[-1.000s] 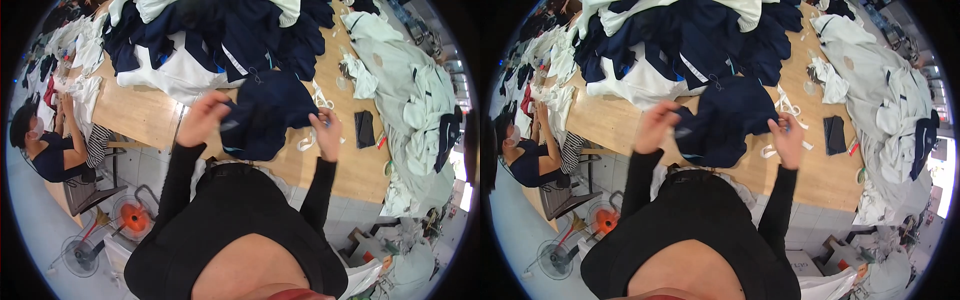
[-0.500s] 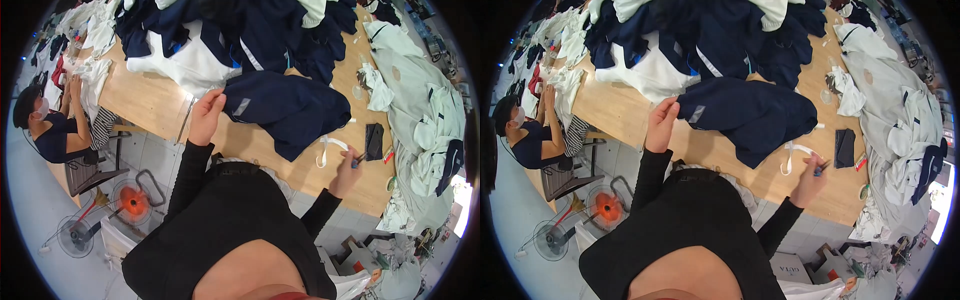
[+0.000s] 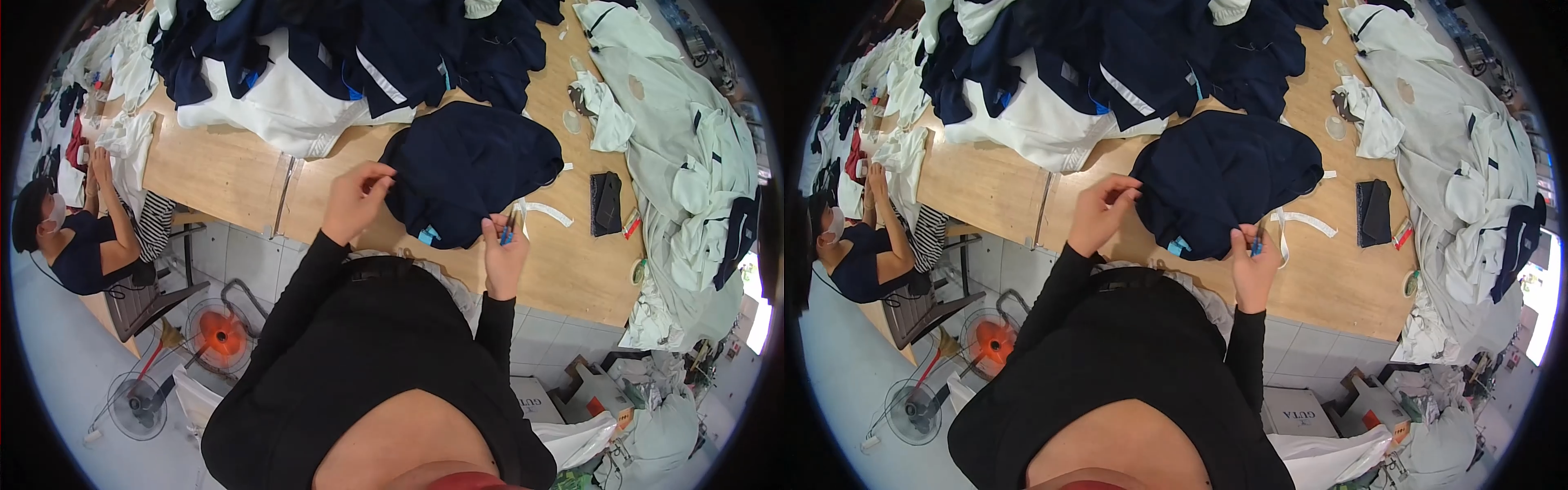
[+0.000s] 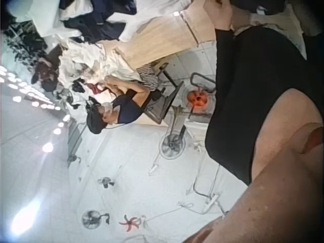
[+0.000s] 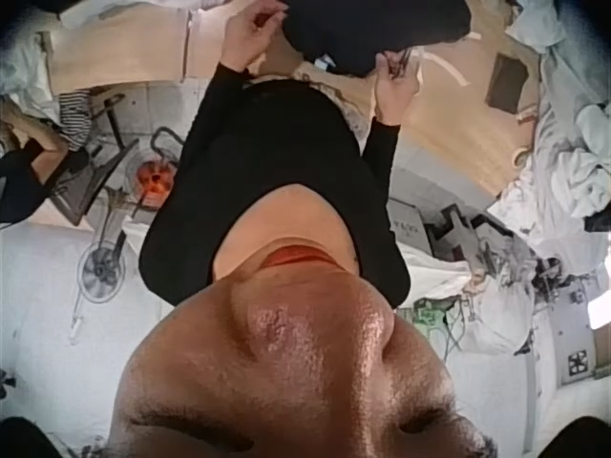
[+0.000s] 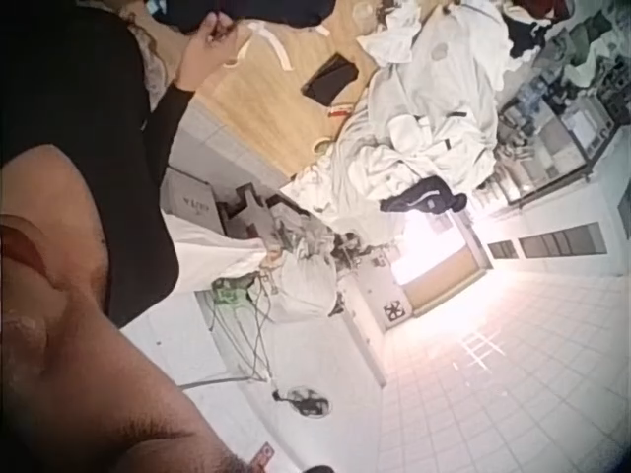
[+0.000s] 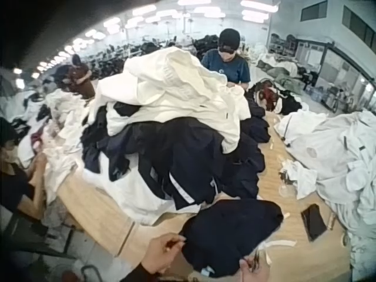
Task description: Trimming loose threads from garments using a pair of snips.
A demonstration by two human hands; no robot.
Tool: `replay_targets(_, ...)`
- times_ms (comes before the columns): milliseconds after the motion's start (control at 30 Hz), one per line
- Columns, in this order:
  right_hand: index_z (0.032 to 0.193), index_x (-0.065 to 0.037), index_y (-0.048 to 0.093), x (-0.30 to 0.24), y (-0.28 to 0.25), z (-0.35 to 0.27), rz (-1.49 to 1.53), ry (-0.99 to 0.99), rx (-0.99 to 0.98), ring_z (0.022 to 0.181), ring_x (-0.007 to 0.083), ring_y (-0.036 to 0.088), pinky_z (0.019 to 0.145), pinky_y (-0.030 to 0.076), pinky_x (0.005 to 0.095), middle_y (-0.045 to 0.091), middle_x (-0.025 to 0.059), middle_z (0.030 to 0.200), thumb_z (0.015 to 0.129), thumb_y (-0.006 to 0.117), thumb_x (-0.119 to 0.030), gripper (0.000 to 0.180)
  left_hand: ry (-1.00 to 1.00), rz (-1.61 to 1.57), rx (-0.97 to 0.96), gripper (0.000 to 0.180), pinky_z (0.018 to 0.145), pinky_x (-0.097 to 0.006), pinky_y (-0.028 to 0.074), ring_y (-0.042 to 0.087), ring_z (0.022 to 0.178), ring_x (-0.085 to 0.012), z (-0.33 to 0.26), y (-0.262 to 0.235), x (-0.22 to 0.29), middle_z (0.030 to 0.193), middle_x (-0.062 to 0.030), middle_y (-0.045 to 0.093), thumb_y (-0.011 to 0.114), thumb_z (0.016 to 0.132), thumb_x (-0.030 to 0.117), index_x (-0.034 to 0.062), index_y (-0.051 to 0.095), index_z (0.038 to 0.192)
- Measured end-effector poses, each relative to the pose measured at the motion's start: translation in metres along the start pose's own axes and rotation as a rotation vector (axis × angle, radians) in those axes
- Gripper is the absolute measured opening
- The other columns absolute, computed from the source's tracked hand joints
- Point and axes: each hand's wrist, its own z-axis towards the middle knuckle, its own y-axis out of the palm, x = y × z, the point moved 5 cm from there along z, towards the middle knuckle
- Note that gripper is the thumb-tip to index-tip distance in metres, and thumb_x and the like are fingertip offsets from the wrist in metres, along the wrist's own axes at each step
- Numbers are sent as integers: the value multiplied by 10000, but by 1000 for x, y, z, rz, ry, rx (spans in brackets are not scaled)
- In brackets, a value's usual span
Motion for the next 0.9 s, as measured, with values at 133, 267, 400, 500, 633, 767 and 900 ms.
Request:
replay_targets(133,1097,1,738,-3,-10,5,29,-22,13,796,57,594,683,472,236,680,-7,910,1011,807,-99,148,234,205,249,205,681,-291,554,696,781,-153,-4,-2,16,1025,-110,722,794,919,19,11,762,1121)
replay_targets(267,1133,-49,687,-17,11,9,496,295,-61,694,11,483,486,278,236,620,-37,892,1042,771,-122,144,542,474,240,413,873,-400,570,693,1020,-314,10,50,49,1118,-118,672,891,788,120,72,726,1163)
replay_targets(400,1157,-53,677,-75,20,-8,846,438,-96,681,54,552,484,344,226,622,-32,882,1047,681,-133,136,365,680,233,472,883,-484,522,635,1038,-377,39,68,27,1096,-98,644,889,675,123,133,693,1104)
replay_targets(500,1143,-45,663,-88,-8,-10,884,272,-145,681,72,570,487,363,224,632,-15,901,1029,646,-134,145,373,777,319,423,849,-499,517,647,988,-367,46,22,12,1032,-124,647,852,671,79,104,687,1060)
replay_targets(633,1114,-42,668,-78,-35,-2,812,172,-71,675,61,540,501,332,231,594,-12,870,1026,662,-119,117,168,331,429,295,789,-370,581,714,883,-224,19,-39,19,1038,-102,730,848,813,82,50,717,1076)
replay_targets(767,1109,-33,687,-56,-29,-4,878,278,-43,685,73,538,514,307,249,612,-9,875,1031,664,-107,110,-163,-446,217,180,812,-303,610,740,903,-140,-9,-35,7,1122,-54,768,698,1030,53,4,701,1203)
replay_targets(900,1122,-23,691,-50,-24,-3,1072,483,-11,666,116,541,514,306,276,661,12,904,1029,633,-127,151,-306,-1128,-21,303,1006,-408,636,750,1139,-231,-19,-16,21,1315,-121,727,552,1101,70,-17,623,1383)
